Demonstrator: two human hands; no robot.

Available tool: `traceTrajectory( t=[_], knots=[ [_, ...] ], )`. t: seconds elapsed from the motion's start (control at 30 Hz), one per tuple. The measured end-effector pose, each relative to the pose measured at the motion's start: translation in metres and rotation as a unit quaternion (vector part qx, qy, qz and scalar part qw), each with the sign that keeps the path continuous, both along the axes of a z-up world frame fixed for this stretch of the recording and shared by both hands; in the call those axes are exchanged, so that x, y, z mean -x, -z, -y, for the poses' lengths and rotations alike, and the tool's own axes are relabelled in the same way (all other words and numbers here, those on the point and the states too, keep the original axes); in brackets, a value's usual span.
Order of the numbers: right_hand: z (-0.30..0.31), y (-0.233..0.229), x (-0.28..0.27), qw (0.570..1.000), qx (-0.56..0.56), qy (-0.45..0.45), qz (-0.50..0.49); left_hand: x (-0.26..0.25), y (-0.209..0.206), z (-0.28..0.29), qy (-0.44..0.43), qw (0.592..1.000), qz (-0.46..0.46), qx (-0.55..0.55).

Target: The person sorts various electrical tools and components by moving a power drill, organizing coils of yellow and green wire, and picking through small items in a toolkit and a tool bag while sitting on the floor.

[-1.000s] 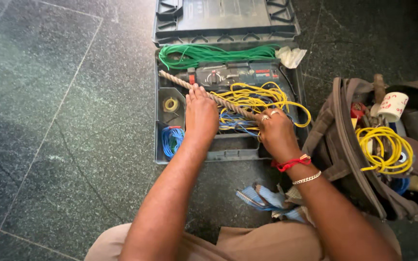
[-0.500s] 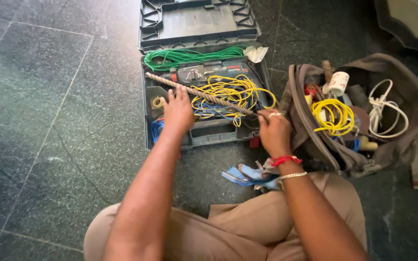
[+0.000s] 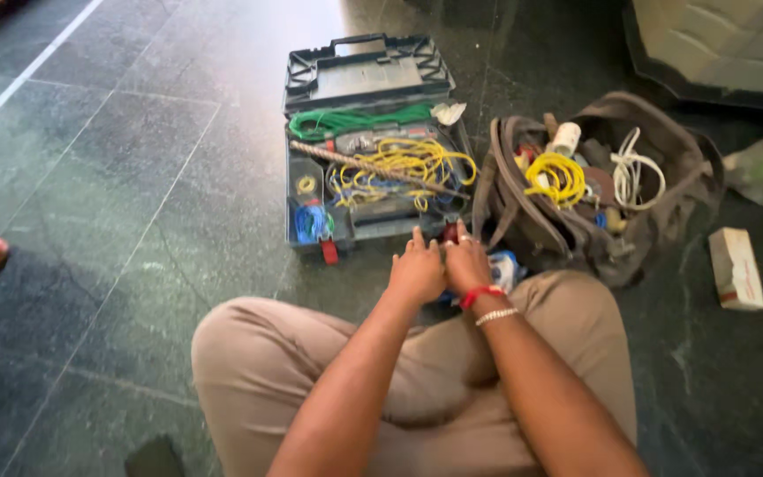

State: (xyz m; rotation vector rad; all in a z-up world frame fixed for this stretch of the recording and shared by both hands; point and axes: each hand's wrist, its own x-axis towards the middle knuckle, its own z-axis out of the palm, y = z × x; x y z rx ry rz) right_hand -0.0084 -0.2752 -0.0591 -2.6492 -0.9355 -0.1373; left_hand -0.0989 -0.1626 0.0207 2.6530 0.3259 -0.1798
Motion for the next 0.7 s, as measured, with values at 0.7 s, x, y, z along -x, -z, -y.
traceTrajectory(
  t=[0.7],
  knots=[
    [0.076,-0.065,-0.022,0.977,-0.083,-0.046,-0.189,-0.058,0.012,-0.004,0.072,0.993,0.089,0.013]
  ],
)
